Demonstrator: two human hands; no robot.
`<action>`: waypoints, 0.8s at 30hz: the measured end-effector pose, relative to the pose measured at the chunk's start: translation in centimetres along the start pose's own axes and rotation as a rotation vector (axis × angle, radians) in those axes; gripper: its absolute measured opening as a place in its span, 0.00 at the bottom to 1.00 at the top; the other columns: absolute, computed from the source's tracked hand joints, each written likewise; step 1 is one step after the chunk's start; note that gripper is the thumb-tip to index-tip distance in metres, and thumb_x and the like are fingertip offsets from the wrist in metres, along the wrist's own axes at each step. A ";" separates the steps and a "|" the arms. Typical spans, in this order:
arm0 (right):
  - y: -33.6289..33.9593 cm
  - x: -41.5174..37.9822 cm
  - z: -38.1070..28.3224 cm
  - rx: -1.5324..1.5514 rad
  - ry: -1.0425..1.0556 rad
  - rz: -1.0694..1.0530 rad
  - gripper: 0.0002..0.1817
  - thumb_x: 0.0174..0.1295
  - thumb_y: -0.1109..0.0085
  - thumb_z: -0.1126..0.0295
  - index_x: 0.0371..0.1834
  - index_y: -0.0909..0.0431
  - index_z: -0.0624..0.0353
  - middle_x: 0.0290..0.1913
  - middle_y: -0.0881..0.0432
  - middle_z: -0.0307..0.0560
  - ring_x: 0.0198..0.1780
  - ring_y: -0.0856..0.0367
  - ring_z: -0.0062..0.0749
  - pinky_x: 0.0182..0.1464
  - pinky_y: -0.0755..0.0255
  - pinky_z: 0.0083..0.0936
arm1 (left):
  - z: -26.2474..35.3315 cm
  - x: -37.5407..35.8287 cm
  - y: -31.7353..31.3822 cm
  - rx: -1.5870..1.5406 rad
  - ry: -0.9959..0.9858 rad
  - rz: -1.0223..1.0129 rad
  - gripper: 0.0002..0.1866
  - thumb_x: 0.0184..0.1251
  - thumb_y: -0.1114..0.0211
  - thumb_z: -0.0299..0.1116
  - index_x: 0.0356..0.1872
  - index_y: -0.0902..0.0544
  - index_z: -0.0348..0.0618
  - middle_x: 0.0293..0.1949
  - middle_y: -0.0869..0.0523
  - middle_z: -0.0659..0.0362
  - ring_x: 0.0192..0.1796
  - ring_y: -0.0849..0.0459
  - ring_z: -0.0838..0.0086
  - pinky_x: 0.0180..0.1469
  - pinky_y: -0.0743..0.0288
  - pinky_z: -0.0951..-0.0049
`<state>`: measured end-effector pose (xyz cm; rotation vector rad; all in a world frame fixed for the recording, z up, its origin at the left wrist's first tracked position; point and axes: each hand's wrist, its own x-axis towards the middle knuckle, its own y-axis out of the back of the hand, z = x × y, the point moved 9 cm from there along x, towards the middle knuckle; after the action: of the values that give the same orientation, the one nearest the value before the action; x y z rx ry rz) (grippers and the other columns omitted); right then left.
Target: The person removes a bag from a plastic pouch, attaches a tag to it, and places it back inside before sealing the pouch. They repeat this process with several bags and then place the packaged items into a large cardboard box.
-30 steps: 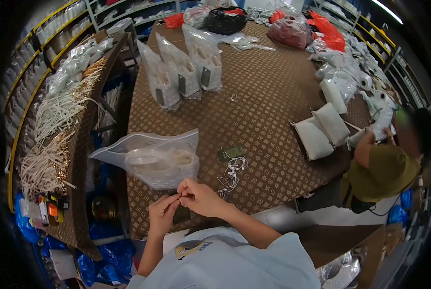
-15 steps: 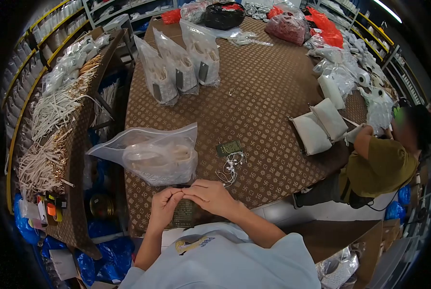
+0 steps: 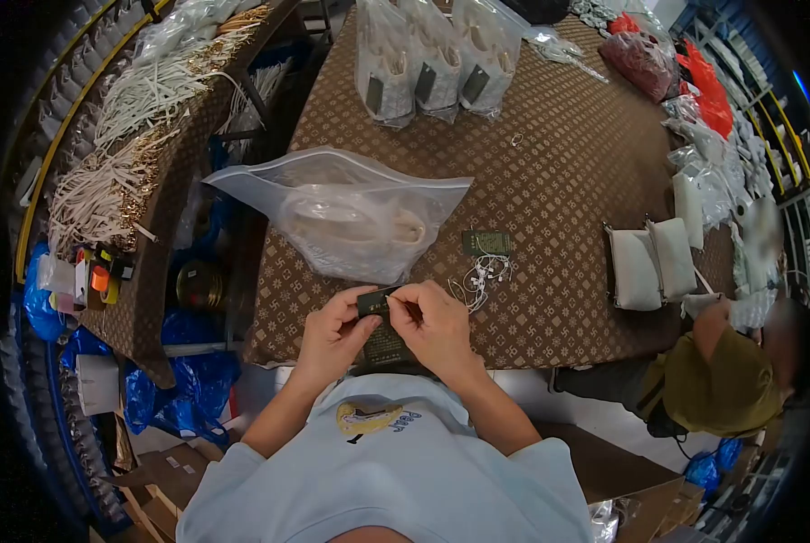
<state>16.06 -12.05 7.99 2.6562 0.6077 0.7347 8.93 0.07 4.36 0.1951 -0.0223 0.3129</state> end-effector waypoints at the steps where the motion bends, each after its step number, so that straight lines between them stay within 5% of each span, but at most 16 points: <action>1: -0.2 0.1 -0.2 -0.015 0.020 0.015 0.07 0.53 0.35 0.78 0.32 0.24 0.60 0.25 0.23 0.44 0.22 0.24 0.27 0.24 0.30 0.22 | 0.2 -0.2 0.1 -0.003 -0.040 0.012 0.22 0.60 0.36 0.24 0.57 0.27 0.42 0.29 0.15 0.54 0.28 0.19 0.78 0.33 0.26 0.78; 6: -1.4 0.3 -0.5 -0.072 0.135 0.003 0.07 0.54 0.35 0.76 0.34 0.24 0.61 0.24 0.23 0.44 0.21 0.24 0.28 0.23 0.30 0.22 | 0.1 -0.2 0.6 0.074 -0.050 0.024 0.20 0.61 0.36 0.25 0.55 0.25 0.43 0.29 0.15 0.53 0.28 0.17 0.75 0.34 0.26 0.77; 8: -2.5 -0.3 3.5 0.224 -0.327 -0.107 0.05 0.58 0.38 0.75 0.35 0.23 0.62 0.24 0.24 0.38 0.22 0.27 0.17 0.22 0.34 0.15 | -1.0 -0.5 0.8 0.116 0.008 -0.017 0.19 0.62 0.36 0.26 0.55 0.24 0.42 0.32 0.14 0.56 0.29 0.18 0.78 0.35 0.26 0.79; 12: -3.9 -1.9 4.9 0.724 -0.706 -0.363 0.06 0.61 0.38 0.71 0.33 0.24 0.61 0.19 0.26 0.35 0.18 0.30 0.14 0.18 0.37 0.11 | -0.4 -0.1 0.3 -0.129 -0.056 -0.214 0.20 0.64 0.38 0.28 0.58 0.25 0.40 0.36 0.15 0.61 0.33 0.19 0.80 0.37 0.26 0.79; 14: -3.6 -2.1 4.9 0.758 -0.701 -0.367 0.07 0.61 0.38 0.69 0.32 0.24 0.60 0.17 0.27 0.35 0.15 0.33 0.14 0.16 0.38 0.11 | -1.8 -0.2 -1.1 -0.704 0.286 -0.310 0.18 0.67 0.40 0.29 0.58 0.25 0.38 0.41 0.16 0.65 0.38 0.20 0.81 0.42 0.27 0.80; 18: -3.3 -2.9 5.6 0.895 -0.766 -0.398 0.08 0.62 0.39 0.68 0.31 0.25 0.61 0.18 0.27 0.36 0.14 0.33 0.15 0.16 0.38 0.12 | -2.0 0.4 -2.2 -0.556 0.252 -0.370 0.15 0.69 0.43 0.28 0.54 0.22 0.37 0.43 0.17 0.62 0.41 0.21 0.79 0.46 0.28 0.80; 20: -3.2 -3.0 5.4 0.987 -0.749 -0.412 0.09 0.63 0.39 0.67 0.32 0.24 0.61 0.18 0.27 0.36 0.15 0.33 0.16 0.17 0.37 0.13 | -1.0 1.1 -2.4 -0.420 0.025 -0.285 0.12 0.67 0.43 0.25 0.50 0.20 0.36 0.42 0.18 0.60 0.42 0.22 0.79 0.45 0.28 0.80; 24: -3.2 -3.1 5.6 1.010 -0.755 -0.382 0.09 0.62 0.39 0.67 0.31 0.25 0.60 0.17 0.28 0.36 0.14 0.34 0.16 0.16 0.38 0.14 | 0.0 1.3 -2.6 -0.317 -0.101 -0.263 0.10 0.65 0.42 0.22 0.47 0.19 0.36 0.39 0.19 0.60 0.41 0.22 0.79 0.43 0.28 0.80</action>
<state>15.64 -11.82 0.85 3.0936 1.4280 -0.8994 10.94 -1.96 3.89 -0.1011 -0.1438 0.0346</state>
